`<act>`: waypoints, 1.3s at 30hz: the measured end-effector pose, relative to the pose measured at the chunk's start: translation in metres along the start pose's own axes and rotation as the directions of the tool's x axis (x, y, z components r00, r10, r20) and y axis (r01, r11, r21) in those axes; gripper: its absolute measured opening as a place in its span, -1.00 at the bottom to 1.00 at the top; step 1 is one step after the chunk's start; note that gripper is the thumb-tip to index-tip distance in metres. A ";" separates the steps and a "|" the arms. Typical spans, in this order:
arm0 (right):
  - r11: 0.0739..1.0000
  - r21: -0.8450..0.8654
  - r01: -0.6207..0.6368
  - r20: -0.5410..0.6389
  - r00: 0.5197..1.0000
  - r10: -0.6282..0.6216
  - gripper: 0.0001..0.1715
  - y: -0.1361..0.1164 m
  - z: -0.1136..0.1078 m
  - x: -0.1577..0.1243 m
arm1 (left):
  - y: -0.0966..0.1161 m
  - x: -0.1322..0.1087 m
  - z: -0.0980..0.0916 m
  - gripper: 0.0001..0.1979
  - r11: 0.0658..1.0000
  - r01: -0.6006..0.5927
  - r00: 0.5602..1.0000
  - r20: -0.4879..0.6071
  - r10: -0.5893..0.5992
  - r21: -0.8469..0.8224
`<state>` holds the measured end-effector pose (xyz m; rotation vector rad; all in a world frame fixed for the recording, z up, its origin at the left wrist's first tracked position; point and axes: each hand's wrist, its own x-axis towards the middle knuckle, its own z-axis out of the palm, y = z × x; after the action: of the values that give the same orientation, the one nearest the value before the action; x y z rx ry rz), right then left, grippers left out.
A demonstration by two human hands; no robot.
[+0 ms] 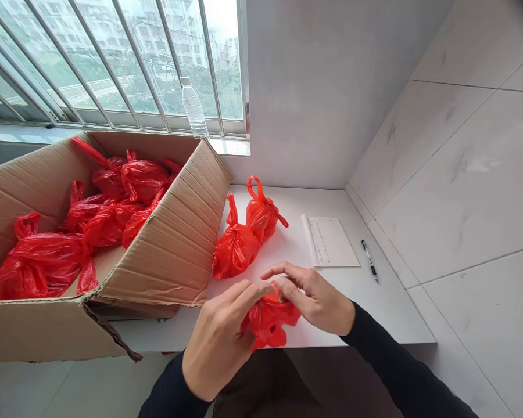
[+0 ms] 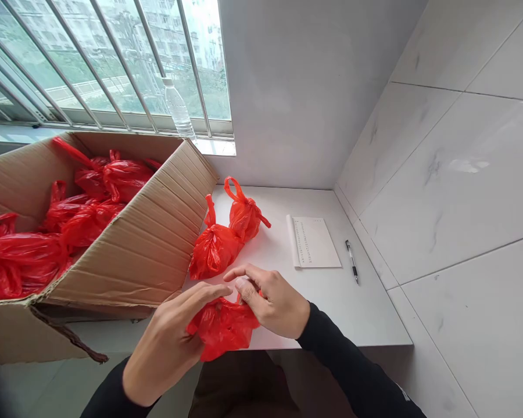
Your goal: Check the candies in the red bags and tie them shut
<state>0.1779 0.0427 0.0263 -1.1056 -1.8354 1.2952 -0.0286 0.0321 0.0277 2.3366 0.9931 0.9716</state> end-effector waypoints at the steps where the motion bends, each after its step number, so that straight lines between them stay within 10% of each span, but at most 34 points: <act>1: 1.000 0.018 -0.004 0.036 0.999 0.003 -0.65 0.004 0.002 0.003 | -0.006 -0.004 0.005 -0.46 0.993 -0.078 0.996 -0.046 0.082 0.091; 8: 0.967 0.247 -0.063 0.131 0.991 0.031 -0.81 0.014 0.008 0.012 | -0.031 -0.021 0.023 -0.40 0.962 -0.179 0.977 -0.077 0.198 0.205; 14: 0.996 -0.083 -0.023 -0.077 0.997 0.016 -0.86 0.016 -0.002 0.004 | -0.042 -0.038 0.022 -0.35 0.955 -0.127 0.989 -0.041 0.144 0.269; 21: 0.957 -0.147 -0.251 -0.113 0.965 0.236 -0.77 0.061 -0.027 -0.031 | -0.075 -0.115 0.021 -0.54 0.945 0.111 0.993 -0.072 -0.094 0.307; 27: 0.956 -0.260 -0.139 0.066 0.985 0.161 -0.04 0.054 0.022 -0.025 | -0.054 -0.100 0.043 -0.65 0.990 0.082 0.992 -0.103 -0.070 0.112; 29: 0.934 -0.335 -0.122 0.083 0.984 0.159 -0.42 0.054 0.033 -0.020 | -0.045 -0.089 0.044 -0.64 0.993 0.058 0.994 -0.103 -0.047 0.101; 32: 0.938 -0.293 -0.183 -0.051 0.983 0.176 -0.89 0.054 0.026 -0.016 | -0.043 -0.087 0.042 -0.57 0.987 0.115 0.985 -0.145 -0.098 0.116; 39: 0.929 -0.189 -0.318 -0.406 0.887 0.221 -0.64 0.056 -0.027 0.004 | -0.056 -0.113 0.044 -0.66 0.941 0.339 0.873 -0.378 -0.307 0.020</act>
<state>0.2143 0.0673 -0.0181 -1.6747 -1.6161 0.9180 -0.0779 -0.0199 -0.0845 1.9908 1.5445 1.2743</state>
